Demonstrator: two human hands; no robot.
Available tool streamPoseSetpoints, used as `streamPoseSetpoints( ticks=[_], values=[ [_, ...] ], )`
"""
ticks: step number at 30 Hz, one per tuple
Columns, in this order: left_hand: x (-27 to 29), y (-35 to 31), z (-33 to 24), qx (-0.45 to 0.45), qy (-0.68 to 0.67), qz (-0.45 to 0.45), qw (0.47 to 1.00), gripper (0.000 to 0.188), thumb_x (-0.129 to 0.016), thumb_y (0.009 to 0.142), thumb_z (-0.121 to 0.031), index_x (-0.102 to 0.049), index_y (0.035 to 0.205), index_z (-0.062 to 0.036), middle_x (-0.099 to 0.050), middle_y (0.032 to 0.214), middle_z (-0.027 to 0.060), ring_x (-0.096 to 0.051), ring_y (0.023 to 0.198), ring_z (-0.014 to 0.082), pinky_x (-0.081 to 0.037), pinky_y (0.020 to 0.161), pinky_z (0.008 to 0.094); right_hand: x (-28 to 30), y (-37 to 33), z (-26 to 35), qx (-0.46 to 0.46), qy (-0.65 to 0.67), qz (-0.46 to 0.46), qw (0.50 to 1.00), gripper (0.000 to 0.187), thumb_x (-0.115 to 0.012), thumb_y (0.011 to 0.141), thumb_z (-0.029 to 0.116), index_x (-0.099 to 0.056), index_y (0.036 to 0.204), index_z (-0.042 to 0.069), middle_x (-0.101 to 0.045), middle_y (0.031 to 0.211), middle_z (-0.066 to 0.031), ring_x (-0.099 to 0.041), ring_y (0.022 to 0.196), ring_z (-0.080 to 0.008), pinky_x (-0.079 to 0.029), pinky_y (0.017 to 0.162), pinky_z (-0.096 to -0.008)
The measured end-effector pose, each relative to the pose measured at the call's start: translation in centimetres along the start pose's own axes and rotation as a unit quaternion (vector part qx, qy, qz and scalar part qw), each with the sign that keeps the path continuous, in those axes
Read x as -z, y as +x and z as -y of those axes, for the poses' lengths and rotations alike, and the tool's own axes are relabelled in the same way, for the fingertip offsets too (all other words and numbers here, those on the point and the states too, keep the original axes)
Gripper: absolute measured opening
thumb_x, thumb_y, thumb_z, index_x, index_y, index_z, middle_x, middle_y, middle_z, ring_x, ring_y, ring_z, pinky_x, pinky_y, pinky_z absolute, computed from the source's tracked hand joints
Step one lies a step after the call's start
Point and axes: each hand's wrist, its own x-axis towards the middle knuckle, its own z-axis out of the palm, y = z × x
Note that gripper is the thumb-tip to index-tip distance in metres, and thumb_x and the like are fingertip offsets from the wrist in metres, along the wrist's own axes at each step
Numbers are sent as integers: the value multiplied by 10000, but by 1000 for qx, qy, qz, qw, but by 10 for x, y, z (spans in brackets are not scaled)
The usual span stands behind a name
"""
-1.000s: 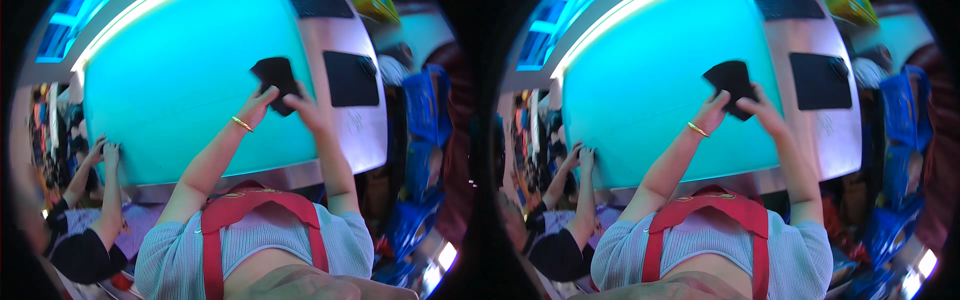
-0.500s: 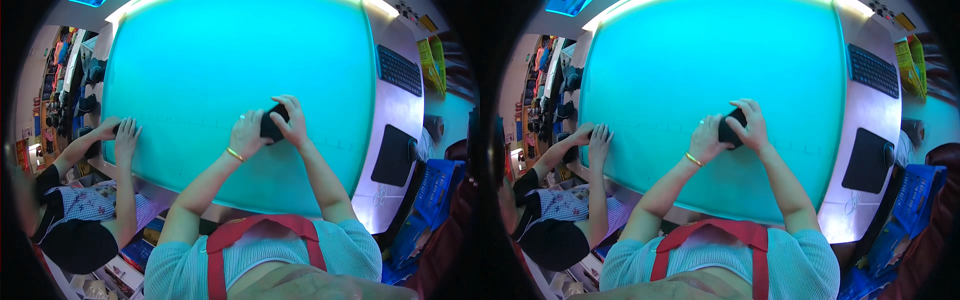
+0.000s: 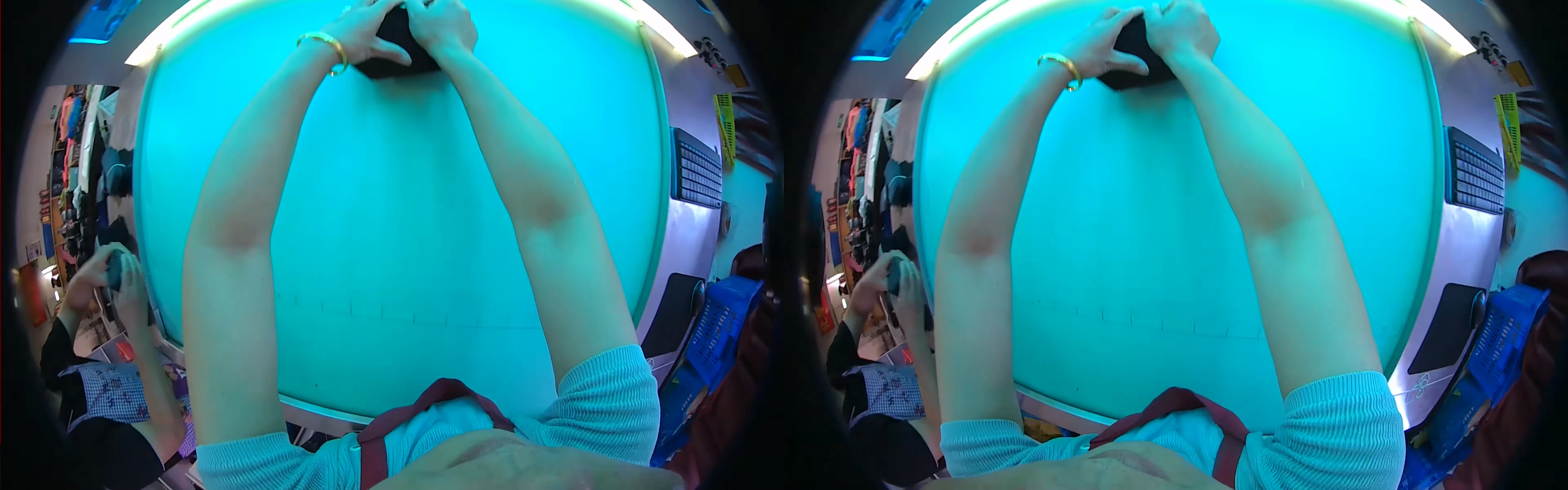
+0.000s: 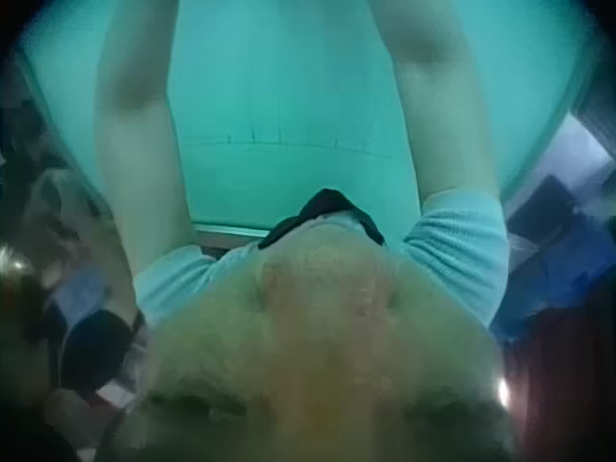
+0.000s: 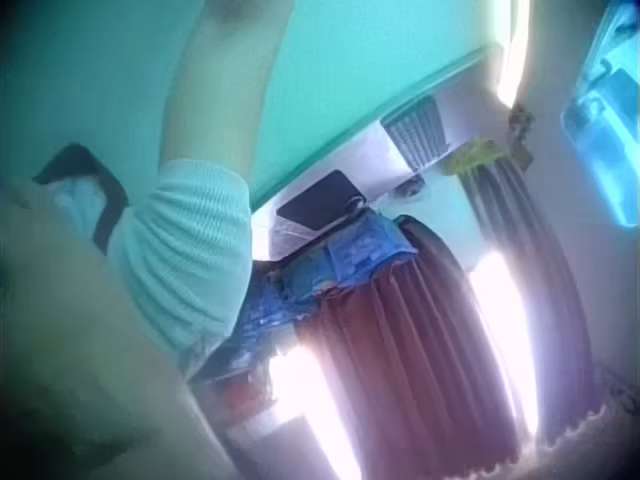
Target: The person arranges black shoe upper components into rows on a glowing green inspection table by hand and then uses a computer mouse at the side of the table.
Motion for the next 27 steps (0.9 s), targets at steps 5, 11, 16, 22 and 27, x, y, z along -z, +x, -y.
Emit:
streamPoseSetpoints(
  ticks=[5, 11, 16, 22, 27],
  values=[
    [21, 27, -33, 58, 26, 122, 990, 1039, -847, 622, -562, -401, 1423, -74, -444, 1426, 200, -423, 1319, 391, -337, 1139, 437, -6, 19, -16, 241, -201, -175, 933, 358, -499, 884, 330, -688, 1009, 53, -679, 1068, -224, -654, 1021, -377, -489, 934, -466],
    [21, 16, -20, 35, 7, 181, 983, 1019, -907, 564, -480, -456, 1371, -52, -452, 1415, 185, -420, 1320, 373, -354, 1136, 423, -16, -1, -5, 194, -166, 91, 963, 347, -407, 901, 210, -710, 925, 43, -693, 1059, -189, -643, 1027, -346, -492, 935, -448],
    [7, 14, -34, 38, -10, 202, 979, 1047, -908, 559, -476, -430, 1390, -52, -454, 1414, 179, -417, 1323, 366, -342, 1147, 420, -29, 3, -50, 328, -309, 32, 892, 338, -406, 883, 153, -712, 901, 11, -702, 1043, -187, -652, 1008, -337, -500, 928, -424],
    [37, -12, -36, 32, 62, 177, 982, 1077, -907, 531, -483, -422, 1397, -65, -435, 1427, 172, -388, 1341, 360, -310, 1157, 428, -5, -48, 6, 304, -310, 53, 899, 303, -462, 916, 211, -692, 1027, 47, -670, 1134, -162, -601, 1135, -280, -468, 983, -414],
    [-5, -33, -30, 20, 74, 87, 993, 1037, -894, 557, -497, -426, 1380, -72, -435, 1422, 192, -392, 1335, 378, -333, 1131, 429, 13, -76, 13, 318, -340, 55, 883, 278, -502, 916, 244, -672, 1068, 87, -645, 1157, -126, -575, 1166, -262, -470, 974, -415]
  ],
)
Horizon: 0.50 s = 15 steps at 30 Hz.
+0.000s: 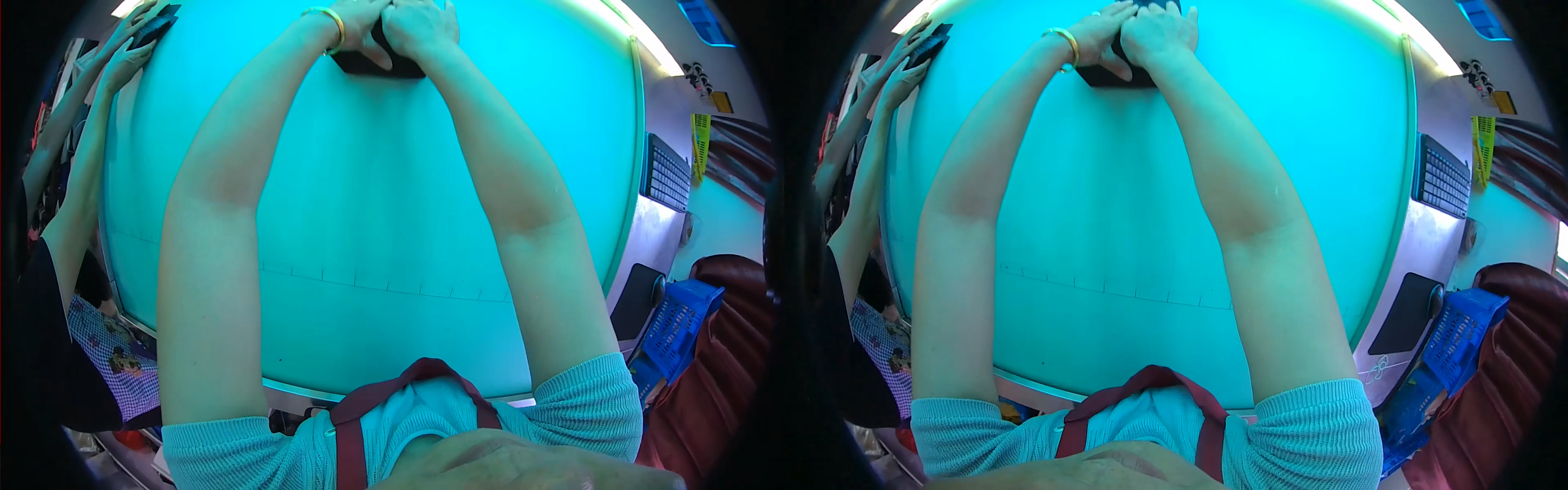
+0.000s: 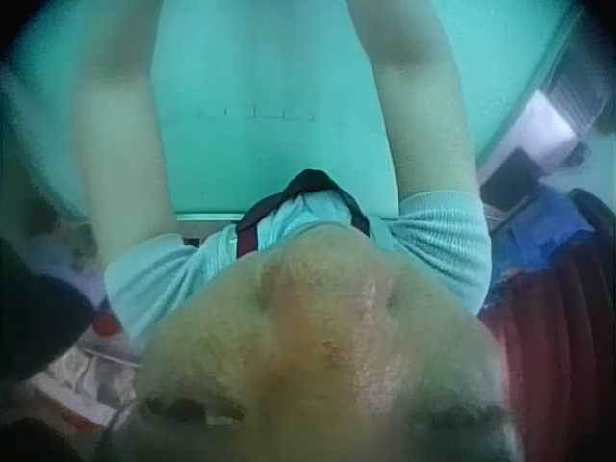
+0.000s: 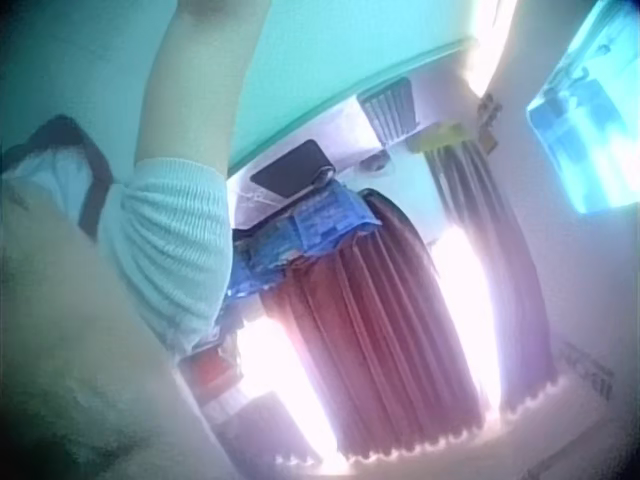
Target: The person arranges black shoe upper components into rows on a glowing green inspection table by hand and then uses a computer mouse at the side of the table.
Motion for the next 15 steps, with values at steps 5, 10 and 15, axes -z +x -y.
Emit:
streamPoseSetpoints(
  ticks=[5, 10, 15],
  values=[
    [-6, -55, -48, 61, 36, 78, 994, 1344, -884, 531, -587, -184, 1552, -63, -191, 1623, 120, -146, 1509, 278, -159, 1201, 542, -43, -40, 14, -77, -3, 59, 995, 460, -311, 989, 285, -526, 1363, 125, -459, 1482, -48, -394, 1388, -259, -292, 1126, -555],
    [-23, -156, -101, 51, -6, 74, 996, 1367, -862, 500, -635, -204, 1543, -45, -205, 1612, 149, -142, 1507, 309, -174, 1183, 554, -43, -139, 67, -74, 37, 28, 996, 515, -373, 991, 307, -460, 1433, 58, -414, 1523, -109, -339, 1432, -293, -255, 1152, -540],
    [-42, -303, -178, 68, -50, 60, 995, 1327, -860, 477, -593, -266, 1523, -33, -250, 1598, 133, -178, 1500, 296, -152, 1186, 531, -19, -275, 149, -61, 80, 41, 994, 511, -421, 983, 295, -475, 1425, 42, -420, 1521, -111, -297, 1456, -297, -185, 1171, -562]
  ],
)
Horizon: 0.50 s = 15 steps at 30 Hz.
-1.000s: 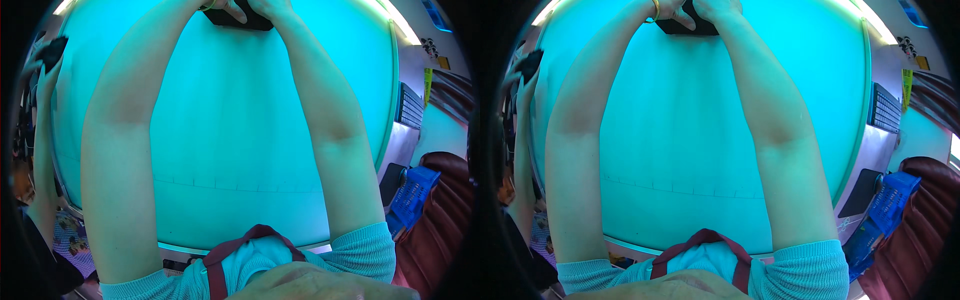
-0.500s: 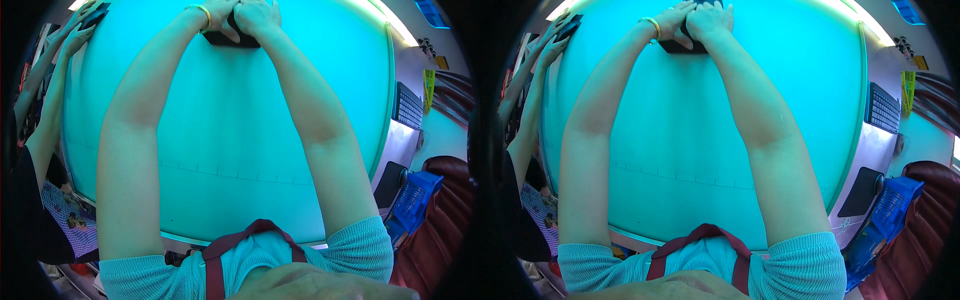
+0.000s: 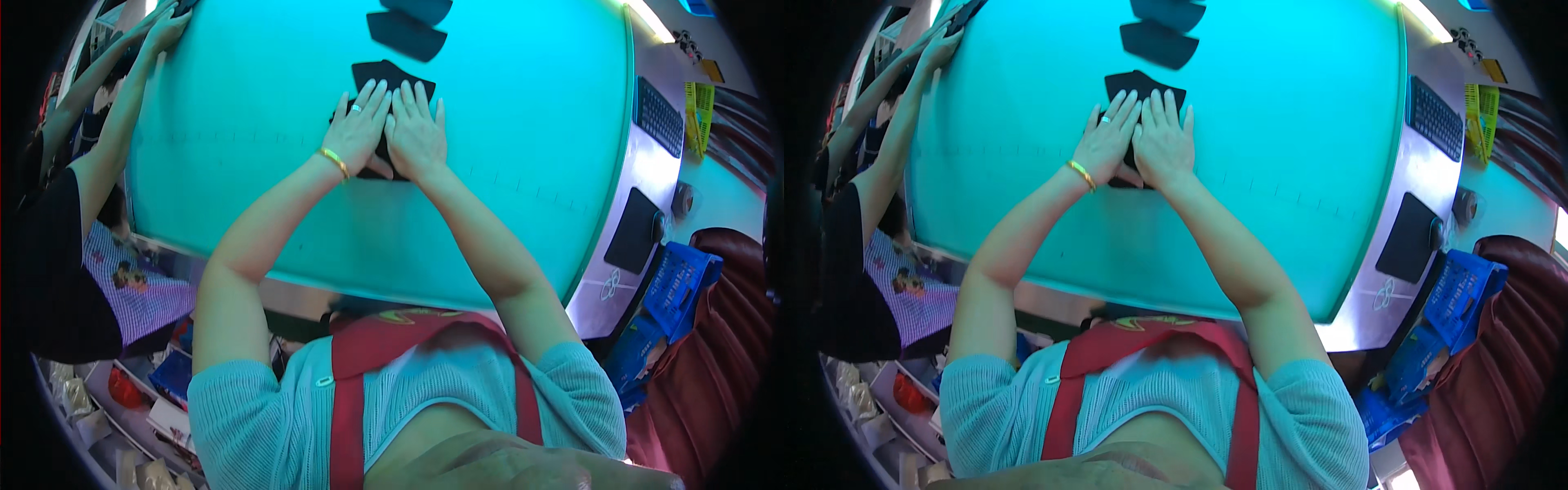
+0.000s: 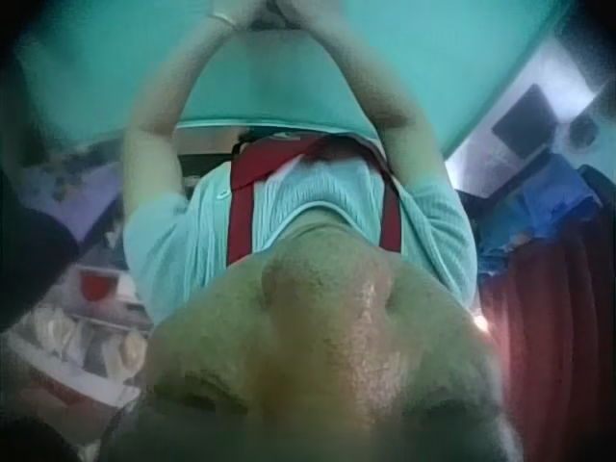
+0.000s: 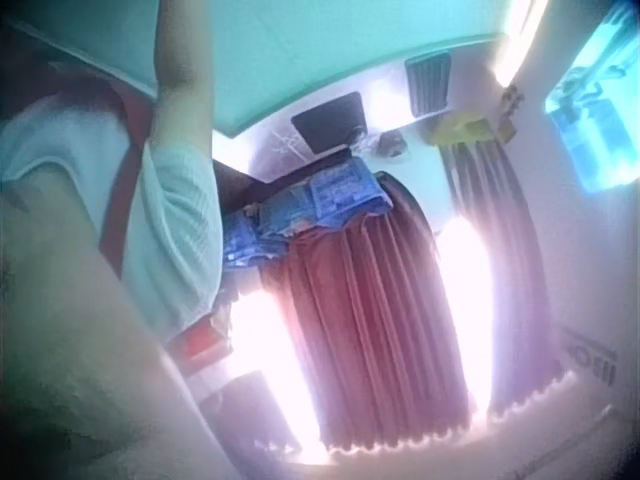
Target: The person arranges black shoe upper components into rows on a glowing green inspection table by hand and then uses a computer mouse at the side of the table.
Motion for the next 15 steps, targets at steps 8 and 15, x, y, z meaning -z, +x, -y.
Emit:
streamPoseSetpoints(
  ticks=[8, 15],
  values=[
    [-53, -156, -62, -2, 25, -167, 986, 427, -642, 810, -257, -534, 1182, -78, -521, 1324, 91, -426, 1351, 253, -265, 1137, 483, 37, -151, 52, 90, 141, 11, 986, 275, -600, 898, 253, -625, 1091, 59, -600, 1274, -110, -508, 1244, -284, -338, 1046, -476],
    [-27, -134, -76, -72, -46, -116, 990, 431, -758, 670, -350, -513, 905, -83, -523, 902, 109, -552, 894, 292, -452, 804, 428, 43, -147, 22, 95, 210, 4, 973, 159, -637, 844, 228, -542, 814, 104, -548, 778, -72, -584, 783, -266, -458, 662, -409]
  ],
)
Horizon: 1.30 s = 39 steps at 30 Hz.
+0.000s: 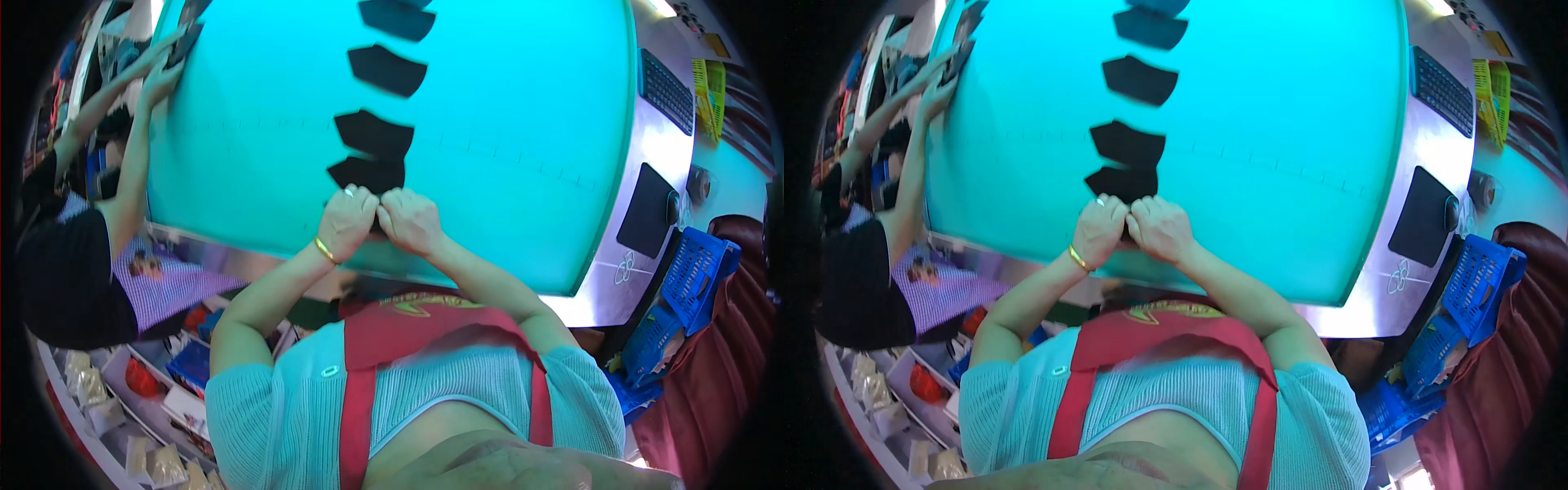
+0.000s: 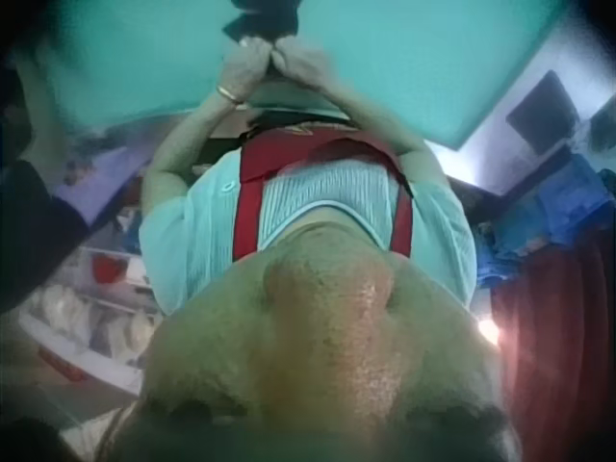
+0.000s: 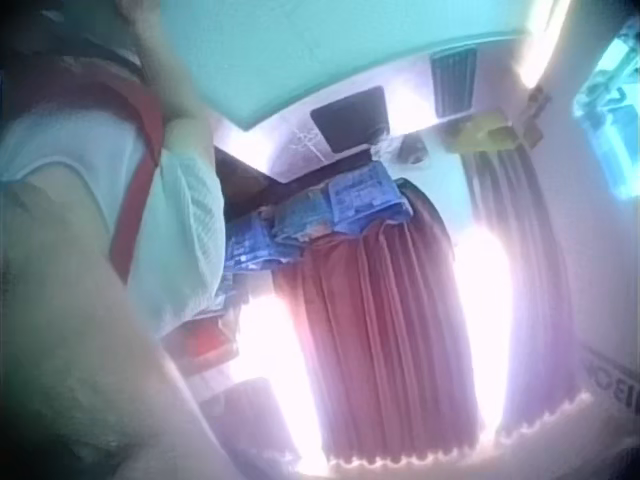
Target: The person arranges black shoe upper components into rows on a glowing green inspection table by hand and then uses a computer mouse at the side of the table.
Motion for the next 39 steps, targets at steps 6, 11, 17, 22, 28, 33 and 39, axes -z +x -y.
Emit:
streamPoseSetpoints(
  ticks=[6, 11, 17, 22, 28, 33, 39],
  values=[
    [24, 205, 33, -67, -53, -24, 996, 604, -846, 593, -426, -510, 944, -67, -546, 852, 104, -583, 829, 307, -473, 717, 425, 91, 123, -135, 57, -155, -113, 980, 142, -603, 848, 226, -577, 735, 144, -579, 664, -96, -597, 604, -300, -482, 517, -457],
    [17, 460, 106, -89, -40, -113, 989, 638, -856, 631, -434, -533, 1022, -46, -627, 1022, 183, -601, 967, 411, -485, 847, 484, 191, 303, -273, -109, -266, -47, 957, 321, -393, 991, 367, -614, 1022, 136, -674, 1055, -112, -634, 1011, -315, -515, 816, -498],
    [1, 542, 132, 45, -13, 32, 998, 1019, -846, 630, -551, -399, 1390, -40, -407, 1450, 222, -366, 1366, 399, -333, 1126, 453, 174, 364, -346, -50, -308, -116, 943, 247, -561, 883, 277, -652, 960, 62, -627, 1155, -113, -587, 1128, -276, -479, 972, -420],
    [21, 498, 118, 65, 33, 84, 994, 1136, -826, 631, -593, -301, 1476, -44, -317, 1537, 197, -279, 1432, 373, -256, 1173, 469, 163, 342, -295, -55, -355, -45, 932, 292, -522, 894, 298, -664, 1016, 74, -612, 1212, -100, -574, 1159, -273, -465, 984, -501],
    [-69, 369, 53, 30, 135, -22, 990, 612, -540, 927, -210, -330, 1478, -48, -256, 1591, 145, -241, 1478, 325, -194, 1146, 606, 99, 203, -273, -101, -320, -124, 934, 478, -425, 979, 355, -539, 1382, 122, -483, 1476, -31, -389, 1396, -258, -281, 1109, -599],
    [-78, 182, -43, 35, 76, -49, 995, 622, -596, 867, -184, -381, 1438, -60, -302, 1564, 116, -232, 1480, 281, -186, 1156, 563, 64, 33, -150, -120, -271, -59, 953, 457, -484, 965, 299, -558, 1371, 105, -468, 1491, -57, -375, 1409, -272, -206, 1149, -578],
    [-73, 36, -99, -60, -74, -93, 991, 568, -755, 740, -298, -500, 1202, -88, -556, 1259, 82, -496, 1277, 275, -297, 1082, 524, 58, -105, -40, -117, -137, -37, 983, 303, -545, 928, 262, -640, 1153, 82, -593, 1310, -84, -459, 1324, -270, -222, 1131, -558]
  ],
)
